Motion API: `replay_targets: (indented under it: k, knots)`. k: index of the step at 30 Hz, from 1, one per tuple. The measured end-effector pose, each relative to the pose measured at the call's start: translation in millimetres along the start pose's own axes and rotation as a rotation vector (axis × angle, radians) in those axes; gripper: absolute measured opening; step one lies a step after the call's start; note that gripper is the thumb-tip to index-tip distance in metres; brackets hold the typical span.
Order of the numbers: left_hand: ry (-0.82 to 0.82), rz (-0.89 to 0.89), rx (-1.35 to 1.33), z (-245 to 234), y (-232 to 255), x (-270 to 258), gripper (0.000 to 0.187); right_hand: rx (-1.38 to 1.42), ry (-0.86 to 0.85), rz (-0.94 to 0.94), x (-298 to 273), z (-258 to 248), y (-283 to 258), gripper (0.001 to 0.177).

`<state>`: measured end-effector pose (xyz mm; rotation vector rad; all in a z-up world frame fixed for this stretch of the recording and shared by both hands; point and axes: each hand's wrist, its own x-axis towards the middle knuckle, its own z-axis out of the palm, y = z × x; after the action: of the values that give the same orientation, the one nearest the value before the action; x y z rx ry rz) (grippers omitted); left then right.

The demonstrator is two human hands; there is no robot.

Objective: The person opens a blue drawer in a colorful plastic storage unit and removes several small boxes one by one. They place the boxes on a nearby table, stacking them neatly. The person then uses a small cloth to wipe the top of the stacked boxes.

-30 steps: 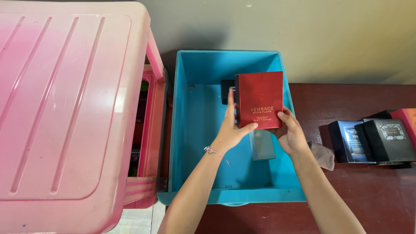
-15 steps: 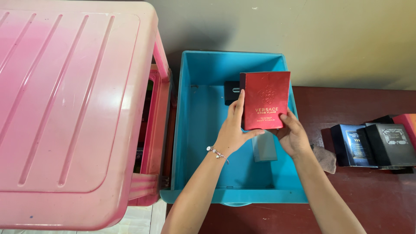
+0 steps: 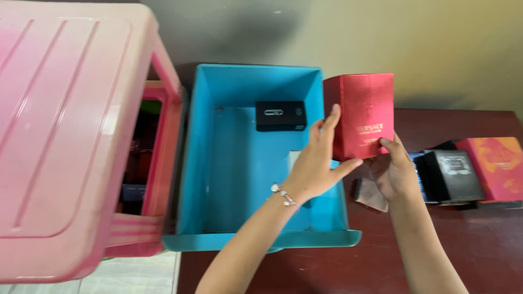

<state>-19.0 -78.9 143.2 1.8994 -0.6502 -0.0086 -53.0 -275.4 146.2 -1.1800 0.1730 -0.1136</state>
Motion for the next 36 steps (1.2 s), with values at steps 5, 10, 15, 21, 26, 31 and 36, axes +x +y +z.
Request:
replay_targets:
  k: [5, 10, 15, 21, 26, 31, 36]
  knots:
    - [0.014, -0.023, -0.154, 102, 33, 25, 0.111, -0.015, 0.107, -0.006, -6, -104, -16, 0.055]
    - [-0.089, -0.207, -0.238, 220, 30, 45, 0.114, -0.052, 0.220, 0.001, -11, -218, -11, 0.045]
    - [-0.121, -0.342, -0.342, 312, 16, 56, 0.115, -0.050, 0.397, -0.054, -6, -308, 4, 0.046]
    - [-0.088, -0.541, -0.451, 363, -9, 43, 0.113, -0.960, 0.400, 0.102, -12, -399, 31, 0.048]
    - [0.010, -0.640, -0.504, 371, -29, 25, 0.111, -1.632, 0.211, -0.182, -13, -437, 57, 0.081]
    - [-0.118, -0.744, -0.540, 374, -42, 23, 0.105, -1.710, 0.297, -0.047, -26, -432, 66, 0.105]
    - [-0.146, -0.750, -0.642, 382, -46, 23, 0.102, -1.586, 0.341, 0.050, -27, -429, 59, 0.102]
